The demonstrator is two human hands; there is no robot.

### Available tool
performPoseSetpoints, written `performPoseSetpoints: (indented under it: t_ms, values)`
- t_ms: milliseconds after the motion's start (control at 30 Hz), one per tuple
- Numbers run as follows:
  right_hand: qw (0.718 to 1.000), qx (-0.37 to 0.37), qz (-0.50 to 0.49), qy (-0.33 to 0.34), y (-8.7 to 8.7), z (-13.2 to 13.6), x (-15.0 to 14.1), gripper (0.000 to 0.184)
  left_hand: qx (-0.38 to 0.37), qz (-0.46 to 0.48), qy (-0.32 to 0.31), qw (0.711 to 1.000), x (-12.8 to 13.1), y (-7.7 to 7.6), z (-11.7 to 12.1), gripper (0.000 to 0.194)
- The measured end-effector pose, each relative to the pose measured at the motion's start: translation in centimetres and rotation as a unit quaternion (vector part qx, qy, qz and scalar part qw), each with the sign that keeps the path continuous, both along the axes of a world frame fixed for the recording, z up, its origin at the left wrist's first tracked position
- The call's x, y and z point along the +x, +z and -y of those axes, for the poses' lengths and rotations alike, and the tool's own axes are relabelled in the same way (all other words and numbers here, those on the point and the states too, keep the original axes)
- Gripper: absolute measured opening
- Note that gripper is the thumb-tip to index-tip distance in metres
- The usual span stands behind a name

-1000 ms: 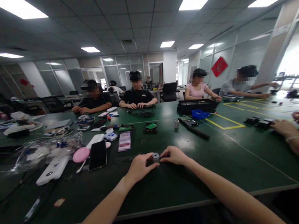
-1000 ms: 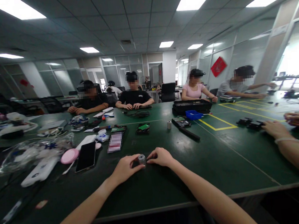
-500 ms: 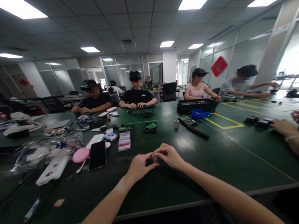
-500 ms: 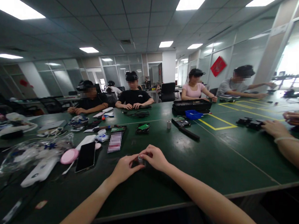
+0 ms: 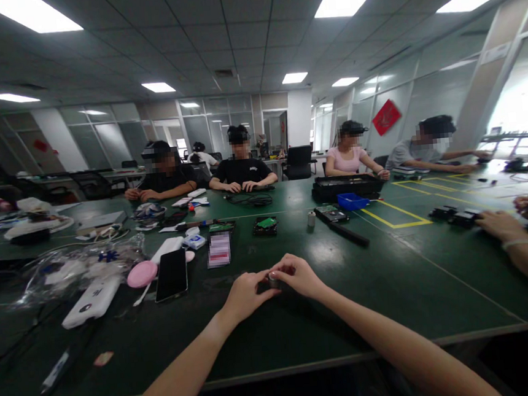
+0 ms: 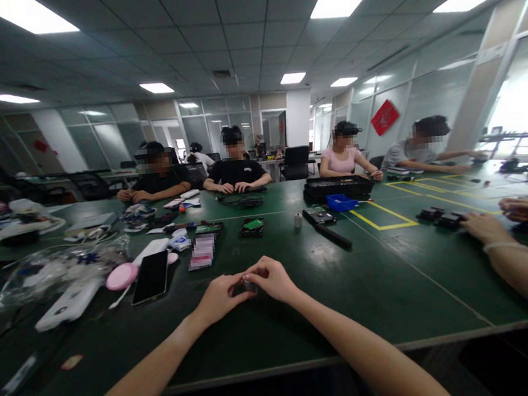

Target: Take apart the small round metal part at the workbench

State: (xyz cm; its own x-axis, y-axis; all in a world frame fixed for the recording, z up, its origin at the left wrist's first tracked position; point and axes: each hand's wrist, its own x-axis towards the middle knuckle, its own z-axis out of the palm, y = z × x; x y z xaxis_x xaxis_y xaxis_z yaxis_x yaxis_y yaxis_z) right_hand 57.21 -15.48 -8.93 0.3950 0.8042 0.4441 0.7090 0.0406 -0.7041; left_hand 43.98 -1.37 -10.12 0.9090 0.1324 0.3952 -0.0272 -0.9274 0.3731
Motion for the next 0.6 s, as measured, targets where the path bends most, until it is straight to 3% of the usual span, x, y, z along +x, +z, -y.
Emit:
performPoseSetpoints:
  t_ms: [600]
  values:
    - [0.999, -0.005, -0.016, -0.032, -0.11, 0.09, 0.18, 0.029, -0.002, 0.015, -0.017, 1.0, -0.04, -0.14, -0.03, 0.041]
